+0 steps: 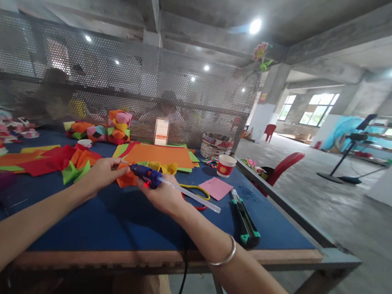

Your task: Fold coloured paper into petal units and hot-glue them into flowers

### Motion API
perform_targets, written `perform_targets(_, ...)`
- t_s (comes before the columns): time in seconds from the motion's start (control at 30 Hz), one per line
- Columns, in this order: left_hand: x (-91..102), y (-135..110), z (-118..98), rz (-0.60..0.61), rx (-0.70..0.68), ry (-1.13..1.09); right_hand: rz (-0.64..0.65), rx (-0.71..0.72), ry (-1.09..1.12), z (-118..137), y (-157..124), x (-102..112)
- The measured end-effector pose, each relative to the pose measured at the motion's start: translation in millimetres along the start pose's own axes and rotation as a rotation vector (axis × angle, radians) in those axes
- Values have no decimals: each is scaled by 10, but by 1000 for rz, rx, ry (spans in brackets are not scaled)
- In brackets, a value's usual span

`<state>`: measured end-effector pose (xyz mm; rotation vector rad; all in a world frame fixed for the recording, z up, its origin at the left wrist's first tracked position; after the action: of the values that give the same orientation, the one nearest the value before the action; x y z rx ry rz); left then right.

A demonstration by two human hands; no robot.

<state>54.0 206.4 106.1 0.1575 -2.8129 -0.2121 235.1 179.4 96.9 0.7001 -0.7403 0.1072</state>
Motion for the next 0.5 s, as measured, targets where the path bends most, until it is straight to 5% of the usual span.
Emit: perform_targets(0.5,13,18,2,-12,-63,75,-9,-21,-65,-3,7,22)
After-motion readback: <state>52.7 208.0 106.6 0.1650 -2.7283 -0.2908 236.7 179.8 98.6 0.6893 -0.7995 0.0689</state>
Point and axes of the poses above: each hand's wrist, its own y-axis towards the middle knuckle, its own x-axis out of the back of the hand, z = x × y, the point moved 6 cm from there along y, towards the middle knuckle, and after that the axes turned 9 degrees about x, right-handed, at the moved point
